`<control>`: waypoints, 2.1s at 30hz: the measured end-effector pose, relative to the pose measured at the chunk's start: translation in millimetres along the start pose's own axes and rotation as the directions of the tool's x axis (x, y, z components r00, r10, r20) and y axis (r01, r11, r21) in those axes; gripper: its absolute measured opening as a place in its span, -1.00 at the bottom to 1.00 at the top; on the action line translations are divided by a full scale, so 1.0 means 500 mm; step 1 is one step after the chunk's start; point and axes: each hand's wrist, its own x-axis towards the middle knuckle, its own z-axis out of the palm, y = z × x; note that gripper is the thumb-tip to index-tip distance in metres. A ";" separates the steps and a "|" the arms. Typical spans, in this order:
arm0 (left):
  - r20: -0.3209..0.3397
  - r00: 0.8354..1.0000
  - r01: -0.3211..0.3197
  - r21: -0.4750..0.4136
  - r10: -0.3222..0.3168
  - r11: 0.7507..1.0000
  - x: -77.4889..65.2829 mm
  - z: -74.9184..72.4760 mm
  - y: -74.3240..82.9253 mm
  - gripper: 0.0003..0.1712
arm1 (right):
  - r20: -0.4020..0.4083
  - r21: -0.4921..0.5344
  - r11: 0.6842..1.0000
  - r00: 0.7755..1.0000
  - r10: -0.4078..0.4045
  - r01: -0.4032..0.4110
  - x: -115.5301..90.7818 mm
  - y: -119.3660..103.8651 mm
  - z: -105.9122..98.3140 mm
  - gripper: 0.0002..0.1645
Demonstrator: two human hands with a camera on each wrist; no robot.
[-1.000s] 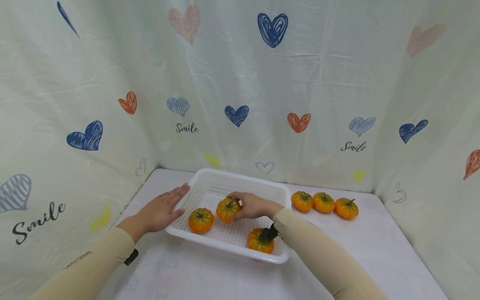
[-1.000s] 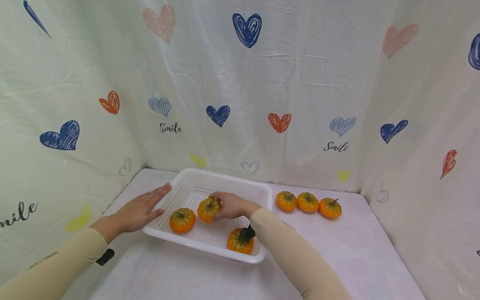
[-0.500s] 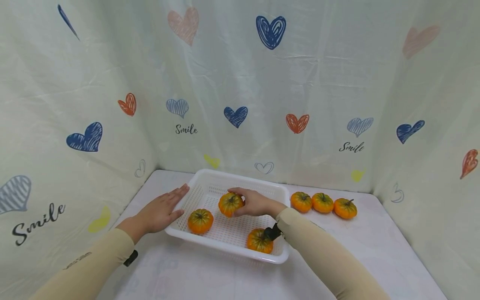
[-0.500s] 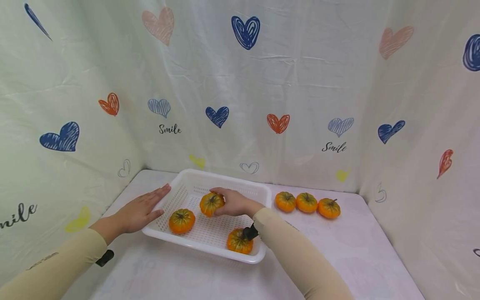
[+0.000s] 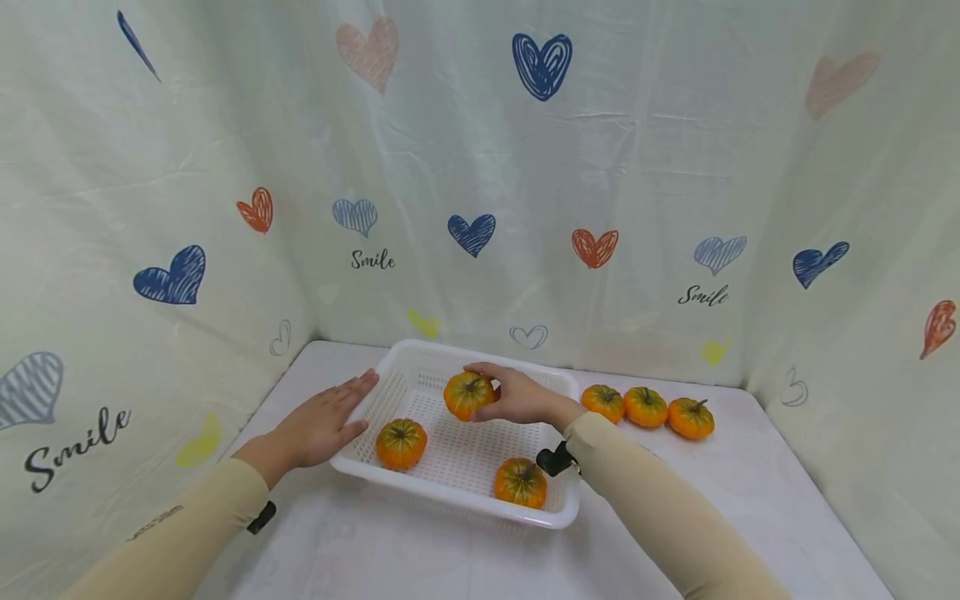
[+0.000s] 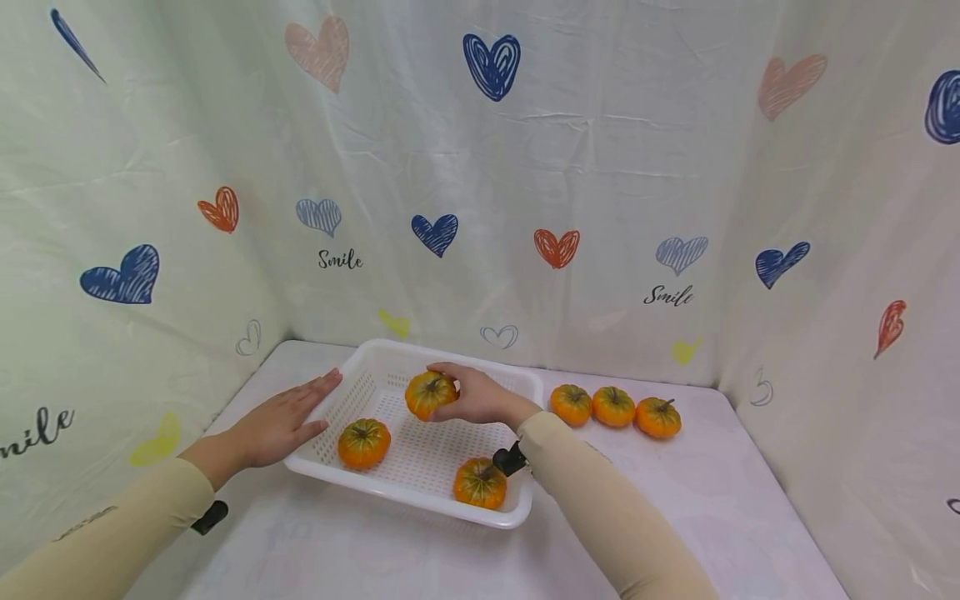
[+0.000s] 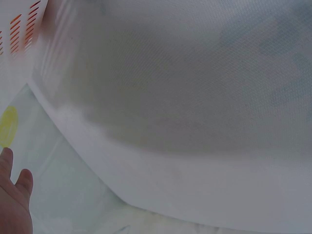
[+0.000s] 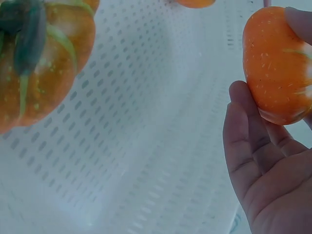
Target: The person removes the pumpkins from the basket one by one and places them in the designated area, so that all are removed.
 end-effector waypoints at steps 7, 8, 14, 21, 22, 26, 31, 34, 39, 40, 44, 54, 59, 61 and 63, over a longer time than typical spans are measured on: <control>0.004 1.000 0.000 0.000 0.000 1.000 -0.002 0.004 -0.002 -0.14 | -0.017 0.055 0.998 1.000 0.002 -0.001 -0.012 -0.001 -0.020 -0.03; 0.004 1.000 0.000 0.001 0.000 1.000 -0.002 0.005 -0.003 -0.14 | -0.020 0.056 0.998 1.000 0.003 -0.001 -0.015 -0.001 -0.023 -0.02; 0.002 1.000 0.002 0.005 -0.002 1.000 0.000 0.008 -0.005 -0.14 | -0.061 0.067 0.998 0.998 0.005 -0.001 -0.038 -0.004 -0.051 -0.04; 0.004 1.000 0.008 0.008 -0.008 1.000 0.000 0.007 -0.005 -0.14 | -0.130 0.045 0.999 0.992 0.006 -0.001 -0.072 0.003 -0.089 -0.05; 0.003 1.000 0.008 0.007 -0.008 1.000 0.000 0.008 -0.005 -0.14 | -0.142 0.039 0.999 0.990 0.004 0.002 -0.077 0.005 -0.094 -0.05; 0.003 1.000 0.010 0.005 -0.010 1.000 0.000 0.009 -0.006 -0.12 | -0.182 0.033 0.999 0.983 0.005 0.001 -0.102 0.014 -0.110 -0.06; -0.002 1.000 0.008 0.002 -0.008 1.000 0.000 0.008 -0.005 -0.11 | -0.219 0.071 0.997 0.975 0.033 -0.018 -0.135 0.035 -0.125 -0.07; -0.005 1.000 0.009 -0.004 -0.009 1.000 -0.001 0.004 -0.001 -0.12 | -0.239 0.102 0.994 0.970 0.049 -0.025 -0.154 0.049 -0.132 -0.05; -0.004 1.000 0.011 -0.005 -0.011 1.000 -0.001 0.000 0.005 -0.13 | -0.266 0.144 0.988 0.960 0.086 -0.048 -0.183 0.072 -0.141 -0.01; -0.004 1.000 0.010 -0.004 -0.010 1.000 -0.001 -0.001 0.005 -0.13 | -0.269 0.146 0.988 0.959 0.088 -0.050 -0.188 0.077 -0.142 -0.01; 0.001 1.000 0.011 -0.004 -0.011 1.000 -0.001 -0.002 0.004 -0.13 | -0.287 0.153 0.986 0.952 0.109 -0.067 -0.208 0.101 -0.147 -0.01; 0.004 1.000 0.013 -0.010 -0.013 1.000 0.000 0.003 0.000 -0.11 | -0.328 0.172 0.973 0.922 0.207 -0.157 -0.269 0.154 -0.138 0.05; -0.002 1.000 0.011 -0.010 -0.011 1.000 0.001 0.005 -0.003 -0.11 | -0.341 0.186 0.968 0.913 0.225 -0.169 -0.294 0.182 -0.126 0.03; -0.002 1.000 0.010 -0.009 -0.010 1.000 0.002 0.006 -0.003 -0.11 | -0.349 0.174 0.968 0.908 0.231 -0.179 -0.305 0.193 -0.123 0.02; 0.000 1.000 0.011 -0.003 -0.011 1.000 0.002 0.008 -0.003 -0.12 | -0.357 0.171 0.966 0.902 0.243 -0.192 -0.317 0.201 -0.120 0.02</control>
